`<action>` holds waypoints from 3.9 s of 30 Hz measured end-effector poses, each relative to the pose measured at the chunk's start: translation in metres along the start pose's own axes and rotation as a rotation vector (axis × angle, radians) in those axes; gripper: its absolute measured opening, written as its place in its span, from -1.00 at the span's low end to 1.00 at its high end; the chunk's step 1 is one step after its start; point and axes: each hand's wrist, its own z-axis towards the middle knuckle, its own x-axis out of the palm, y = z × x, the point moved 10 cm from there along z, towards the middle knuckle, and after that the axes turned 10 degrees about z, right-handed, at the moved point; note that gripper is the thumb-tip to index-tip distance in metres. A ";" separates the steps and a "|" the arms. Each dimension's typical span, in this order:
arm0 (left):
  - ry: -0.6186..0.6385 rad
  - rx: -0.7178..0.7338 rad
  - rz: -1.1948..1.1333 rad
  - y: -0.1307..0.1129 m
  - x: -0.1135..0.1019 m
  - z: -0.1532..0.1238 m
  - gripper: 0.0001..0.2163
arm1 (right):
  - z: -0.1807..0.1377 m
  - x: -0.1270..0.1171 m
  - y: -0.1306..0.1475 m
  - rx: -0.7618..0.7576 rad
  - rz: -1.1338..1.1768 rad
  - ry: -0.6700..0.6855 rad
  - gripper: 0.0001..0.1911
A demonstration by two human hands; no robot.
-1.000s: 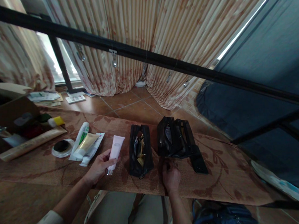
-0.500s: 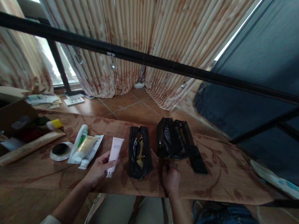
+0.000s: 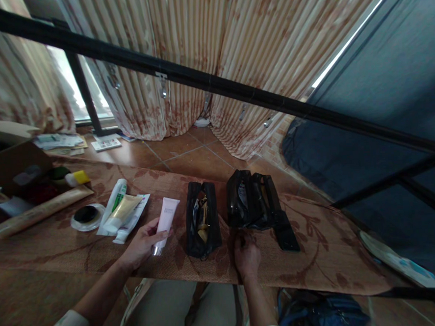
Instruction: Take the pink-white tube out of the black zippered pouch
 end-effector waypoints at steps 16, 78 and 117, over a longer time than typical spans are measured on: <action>-0.063 -0.046 -0.089 0.000 -0.002 -0.001 -0.58 | 0.000 -0.001 0.002 -0.010 -0.012 -0.012 -0.60; 0.080 -0.164 -0.453 -0.002 0.008 -0.008 -0.64 | -0.001 -0.005 0.000 -0.034 -0.048 -0.029 -0.56; 0.028 -0.092 -0.388 -0.001 0.004 -0.002 -0.57 | 0.000 -0.006 0.001 -0.026 -0.069 -0.037 -0.55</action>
